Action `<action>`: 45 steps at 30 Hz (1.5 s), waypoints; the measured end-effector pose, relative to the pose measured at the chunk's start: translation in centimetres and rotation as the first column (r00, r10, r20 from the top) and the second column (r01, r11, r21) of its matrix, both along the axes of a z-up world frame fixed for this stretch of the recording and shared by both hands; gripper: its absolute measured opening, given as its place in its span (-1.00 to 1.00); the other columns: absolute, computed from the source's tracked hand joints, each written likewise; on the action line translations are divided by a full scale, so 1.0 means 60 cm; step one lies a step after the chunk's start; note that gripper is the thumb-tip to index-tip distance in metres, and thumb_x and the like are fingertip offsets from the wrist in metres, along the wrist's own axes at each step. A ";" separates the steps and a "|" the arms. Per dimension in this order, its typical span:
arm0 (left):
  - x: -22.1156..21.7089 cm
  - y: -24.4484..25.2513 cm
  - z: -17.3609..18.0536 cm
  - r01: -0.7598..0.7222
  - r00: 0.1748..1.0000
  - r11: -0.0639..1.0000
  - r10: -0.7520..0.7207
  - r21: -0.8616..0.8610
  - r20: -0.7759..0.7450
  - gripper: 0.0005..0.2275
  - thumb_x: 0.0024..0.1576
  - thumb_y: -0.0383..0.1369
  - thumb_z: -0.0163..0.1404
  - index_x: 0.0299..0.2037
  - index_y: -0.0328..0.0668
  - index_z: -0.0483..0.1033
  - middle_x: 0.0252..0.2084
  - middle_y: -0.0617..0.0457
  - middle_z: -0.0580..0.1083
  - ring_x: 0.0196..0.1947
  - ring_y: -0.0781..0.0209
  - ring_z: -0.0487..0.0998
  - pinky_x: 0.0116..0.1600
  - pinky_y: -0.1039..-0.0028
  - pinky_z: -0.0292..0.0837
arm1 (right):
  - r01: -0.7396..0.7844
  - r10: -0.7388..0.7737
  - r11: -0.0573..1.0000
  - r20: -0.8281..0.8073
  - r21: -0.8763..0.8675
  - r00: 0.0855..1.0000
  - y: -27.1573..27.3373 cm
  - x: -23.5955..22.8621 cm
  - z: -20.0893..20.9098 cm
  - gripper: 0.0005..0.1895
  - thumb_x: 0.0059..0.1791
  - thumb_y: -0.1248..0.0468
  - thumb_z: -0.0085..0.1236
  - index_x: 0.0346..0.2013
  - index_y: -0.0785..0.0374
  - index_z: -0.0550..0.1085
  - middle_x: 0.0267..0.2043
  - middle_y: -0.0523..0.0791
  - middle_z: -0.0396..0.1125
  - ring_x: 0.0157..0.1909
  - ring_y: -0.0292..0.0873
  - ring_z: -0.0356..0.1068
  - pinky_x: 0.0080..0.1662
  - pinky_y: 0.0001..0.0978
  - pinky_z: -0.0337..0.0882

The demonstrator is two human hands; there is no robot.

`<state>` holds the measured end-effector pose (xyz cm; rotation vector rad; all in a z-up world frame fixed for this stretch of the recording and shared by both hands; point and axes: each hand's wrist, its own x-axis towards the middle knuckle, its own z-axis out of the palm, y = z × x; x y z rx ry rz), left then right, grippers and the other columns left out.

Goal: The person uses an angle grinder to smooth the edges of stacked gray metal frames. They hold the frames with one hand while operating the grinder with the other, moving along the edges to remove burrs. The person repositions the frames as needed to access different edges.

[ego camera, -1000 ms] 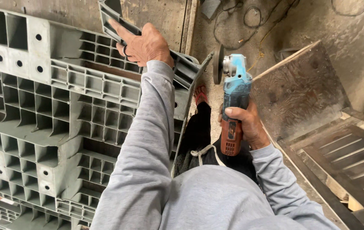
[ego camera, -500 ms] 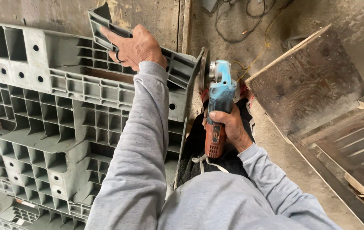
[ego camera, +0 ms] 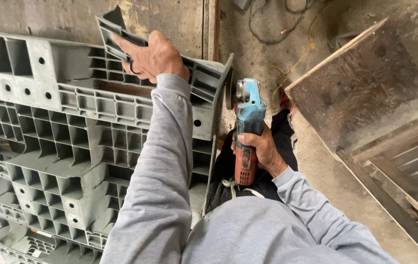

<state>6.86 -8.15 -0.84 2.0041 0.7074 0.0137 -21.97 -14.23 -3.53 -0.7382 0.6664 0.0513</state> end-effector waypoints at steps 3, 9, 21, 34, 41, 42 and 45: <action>-0.003 0.004 -0.005 0.004 0.999 0.999 -0.003 -0.035 0.043 -0.11 0.05 -0.46 0.14 0.49 0.29 -0.24 0.31 -0.33 0.00 -0.19 0.20 0.47 -0.17 0.34 0.56 | -0.009 0.009 1.000 -0.035 0.006 0.999 0.002 -0.006 -0.007 -0.38 -0.21 0.18 0.21 0.06 0.42 0.28 -0.36 0.02 0.40 -0.41 -0.07 0.49 -0.40 -0.20 0.58; -0.002 -0.002 0.002 -0.017 1.000 0.992 0.014 -0.125 -0.028 -0.14 0.02 -0.43 -0.01 0.55 0.32 -0.18 0.14 -0.32 0.35 -0.27 0.01 0.51 -0.21 0.33 0.62 | 0.007 -0.007 1.000 -0.039 -0.014 0.999 -0.001 0.009 0.001 -0.40 -0.22 0.18 0.22 0.01 0.41 0.30 -0.37 0.01 0.39 -0.44 -0.06 0.49 -0.42 -0.18 0.57; -0.006 0.002 -0.005 0.019 0.999 0.997 -0.016 0.076 -0.033 -0.13 0.04 -0.40 0.10 0.49 0.37 -0.21 0.47 -0.30 -0.16 0.09 -0.08 0.41 0.03 0.17 0.51 | 0.006 -0.007 1.000 -0.076 -0.014 0.997 -0.002 0.003 0.026 -0.46 -0.22 0.20 0.20 -0.02 0.39 0.35 -0.40 -0.01 0.38 -0.46 -0.10 0.46 -0.41 -0.21 0.56; -0.002 -0.002 0.006 -0.003 0.998 0.999 0.001 -0.037 -0.061 -0.16 0.06 -0.37 0.01 0.52 0.40 -0.22 0.37 -0.39 0.02 -0.01 -0.12 0.54 -0.01 0.19 0.58 | -0.020 0.019 0.999 -0.043 -0.030 0.999 -0.001 0.007 0.019 -0.47 -0.21 0.15 0.22 -0.06 0.39 0.35 -0.39 -0.01 0.40 -0.43 -0.09 0.49 -0.40 -0.20 0.59; -0.007 0.002 0.001 0.019 0.997 0.997 -0.014 0.068 -0.070 -0.19 0.08 -0.35 0.05 0.49 0.37 -0.21 0.47 -0.38 -0.17 0.12 -0.12 0.44 0.01 0.14 0.52 | 0.013 -0.013 1.000 0.005 0.010 1.000 -0.010 0.003 0.008 -0.51 -0.14 0.14 0.23 -0.08 0.44 0.37 -0.35 0.01 0.40 -0.39 -0.08 0.50 -0.34 -0.21 0.59; -0.003 -0.003 0.005 0.025 0.997 0.995 -0.018 0.096 -0.075 -0.19 0.09 -0.35 0.05 0.50 0.37 -0.21 0.48 -0.39 -0.18 0.15 -0.13 0.41 0.02 0.13 0.50 | 0.006 -0.006 1.000 0.003 0.013 1.000 -0.010 0.006 0.008 -0.50 -0.16 0.14 0.23 -0.08 0.43 0.37 -0.36 0.02 0.40 -0.40 -0.08 0.49 -0.36 -0.20 0.59; -0.002 -0.006 0.016 0.028 0.991 0.993 -0.013 0.111 -0.131 -0.20 0.09 -0.34 0.02 0.50 0.40 -0.22 0.48 -0.34 -0.17 0.15 -0.10 0.43 0.01 0.14 0.51 | -0.015 0.016 0.999 -0.037 0.043 0.999 0.002 0.001 0.014 -0.49 -0.19 0.15 0.23 -0.08 0.41 0.36 -0.38 0.02 0.41 -0.44 -0.07 0.49 -0.40 -0.19 0.58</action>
